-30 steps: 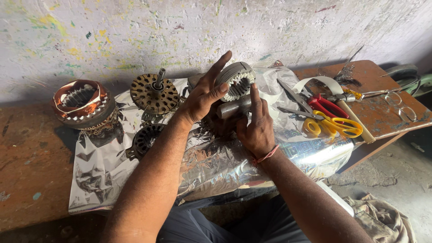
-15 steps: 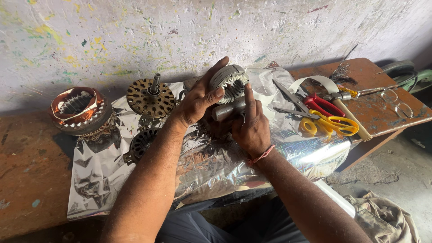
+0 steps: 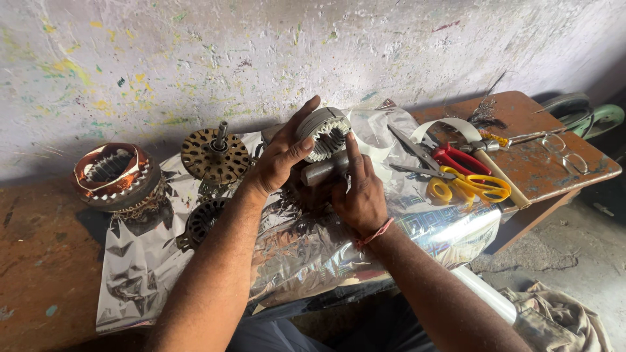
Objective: The person cuts small white paper rectangles with scissors and inserts them into the slots of an electric fan motor stator by hand.
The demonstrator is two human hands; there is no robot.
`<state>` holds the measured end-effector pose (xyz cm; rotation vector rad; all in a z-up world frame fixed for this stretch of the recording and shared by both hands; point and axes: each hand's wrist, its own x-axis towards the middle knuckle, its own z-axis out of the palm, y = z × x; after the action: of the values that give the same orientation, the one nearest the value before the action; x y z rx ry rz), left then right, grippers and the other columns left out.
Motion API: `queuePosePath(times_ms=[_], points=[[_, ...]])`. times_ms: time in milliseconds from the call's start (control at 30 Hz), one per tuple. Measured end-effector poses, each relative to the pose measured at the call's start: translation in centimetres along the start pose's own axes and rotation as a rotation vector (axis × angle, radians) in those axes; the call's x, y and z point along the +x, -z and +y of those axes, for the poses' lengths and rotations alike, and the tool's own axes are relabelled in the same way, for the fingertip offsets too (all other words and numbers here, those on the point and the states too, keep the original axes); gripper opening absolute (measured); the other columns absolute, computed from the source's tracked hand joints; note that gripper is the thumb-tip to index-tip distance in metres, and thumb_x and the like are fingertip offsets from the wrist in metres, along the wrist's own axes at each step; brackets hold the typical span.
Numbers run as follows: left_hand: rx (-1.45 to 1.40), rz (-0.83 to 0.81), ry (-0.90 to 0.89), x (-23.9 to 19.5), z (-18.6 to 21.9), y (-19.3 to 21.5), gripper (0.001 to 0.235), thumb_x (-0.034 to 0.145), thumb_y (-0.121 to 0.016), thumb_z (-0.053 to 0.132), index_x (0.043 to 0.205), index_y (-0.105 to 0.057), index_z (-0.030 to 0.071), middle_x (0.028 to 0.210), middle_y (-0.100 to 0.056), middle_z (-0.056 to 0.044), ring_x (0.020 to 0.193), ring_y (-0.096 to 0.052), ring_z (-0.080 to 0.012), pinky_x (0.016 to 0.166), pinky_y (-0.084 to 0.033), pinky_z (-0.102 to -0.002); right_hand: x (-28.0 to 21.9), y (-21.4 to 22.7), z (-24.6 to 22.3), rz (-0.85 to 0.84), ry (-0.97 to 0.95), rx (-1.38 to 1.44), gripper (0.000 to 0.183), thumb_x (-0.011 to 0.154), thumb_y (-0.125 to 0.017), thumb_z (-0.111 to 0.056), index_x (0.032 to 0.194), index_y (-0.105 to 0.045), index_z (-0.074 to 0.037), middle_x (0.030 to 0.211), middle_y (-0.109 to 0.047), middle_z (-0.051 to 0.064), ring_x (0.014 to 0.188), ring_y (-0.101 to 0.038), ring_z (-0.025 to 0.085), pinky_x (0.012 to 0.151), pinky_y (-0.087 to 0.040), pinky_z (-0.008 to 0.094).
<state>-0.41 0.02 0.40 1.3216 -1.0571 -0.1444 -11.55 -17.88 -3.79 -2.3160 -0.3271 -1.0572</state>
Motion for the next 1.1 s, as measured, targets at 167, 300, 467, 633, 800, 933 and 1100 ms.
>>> queuePosePath(times_ms=[167,300,467,633,800,933,1100], points=[[0.004,0.133,-0.046,-0.5,-0.9,0.2,0.1,0.094,-0.055,0.074,0.167,-0.02,0.014,0.163,-0.048,-0.019,0.156,-0.037,-0.0304,0.13,-0.015,-0.051,-0.5,-0.1,0.6,0.075,-0.029,0.21,0.083,0.088,-0.054,0.004,0.163,-0.019,0.003,0.114,-0.07,0.022,0.105,-0.075,0.032,0.09,-0.063,0.04],[0.065,0.223,-0.058,-0.8,-1.8,0.1,0.101,0.094,-0.05,0.079,0.166,-0.026,0.012,0.159,-0.053,-0.02,0.153,-0.043,-0.0315,0.132,-0.014,-0.052,-0.9,0.6,3.4,0.258,-0.206,0.314,0.054,0.099,-0.059,0.002,0.149,-0.04,0.007,0.114,-0.071,0.022,0.102,-0.073,0.027,0.089,-0.062,0.037],[0.209,0.365,-0.11,-1.0,-3.1,0.4,0.099,0.101,-0.044,0.078,0.164,-0.034,0.002,0.165,-0.042,-0.021,0.158,-0.034,-0.0338,0.131,-0.021,-0.054,-0.5,4.9,8.8,0.296,-0.458,0.255,0.021,0.098,-0.073,-0.012,0.114,-0.069,0.002,0.105,-0.076,0.016,0.094,-0.074,0.024,0.086,-0.061,0.032],[0.209,0.427,-0.07,-1.1,-4.0,0.4,0.094,0.101,-0.044,0.075,0.157,-0.041,-0.001,0.142,-0.063,-0.02,0.144,-0.051,-0.0327,0.126,-0.032,-0.051,-0.2,6.8,9.7,-0.253,-0.453,-0.148,0.021,0.088,-0.077,-0.022,0.104,-0.078,-0.008,0.102,-0.08,0.014,0.089,-0.077,0.026,0.084,-0.058,0.038],[0.204,0.457,-0.051,-1.2,-4.1,0.6,0.087,0.102,-0.044,0.071,0.152,-0.049,-0.001,0.108,-0.072,-0.013,0.114,-0.063,-0.0227,0.112,-0.044,-0.043,-0.5,4.5,9.6,-0.316,-0.279,-0.267,0.029,0.086,-0.075,-0.019,0.11,-0.074,-0.003,0.105,-0.075,0.02,0.094,-0.071,0.036,0.083,-0.056,0.046],[0.217,0.47,-0.058,-1.3,-3.9,0.6,0.082,0.104,-0.044,0.068,0.149,-0.052,-0.001,0.103,-0.071,-0.009,0.106,-0.063,-0.0184,0.106,-0.047,-0.039,-0.4,3.8,10.4,-0.337,-0.208,-0.337,0.026,0.081,-0.071,-0.012,0.105,-0.074,-0.001,0.101,-0.075,0.023,0.099,-0.068,0.043,0.089,-0.053,0.05],[0.254,0.474,-0.057,-1.3,-3.8,0.6,0.08,0.105,-0.042,0.067,0.147,-0.055,-0.001,0.103,-0.072,-0.008,0.107,-0.064,-0.0184,0.108,-0.046,-0.039,0.1,3.8,10.9,-0.323,-0.189,-0.271,0.026,0.08,-0.067,-0.008,0.103,-0.074,-0.002,0.103,-0.074,0.022,0.098,-0.07,0.041,0.09,-0.055,0.048]])
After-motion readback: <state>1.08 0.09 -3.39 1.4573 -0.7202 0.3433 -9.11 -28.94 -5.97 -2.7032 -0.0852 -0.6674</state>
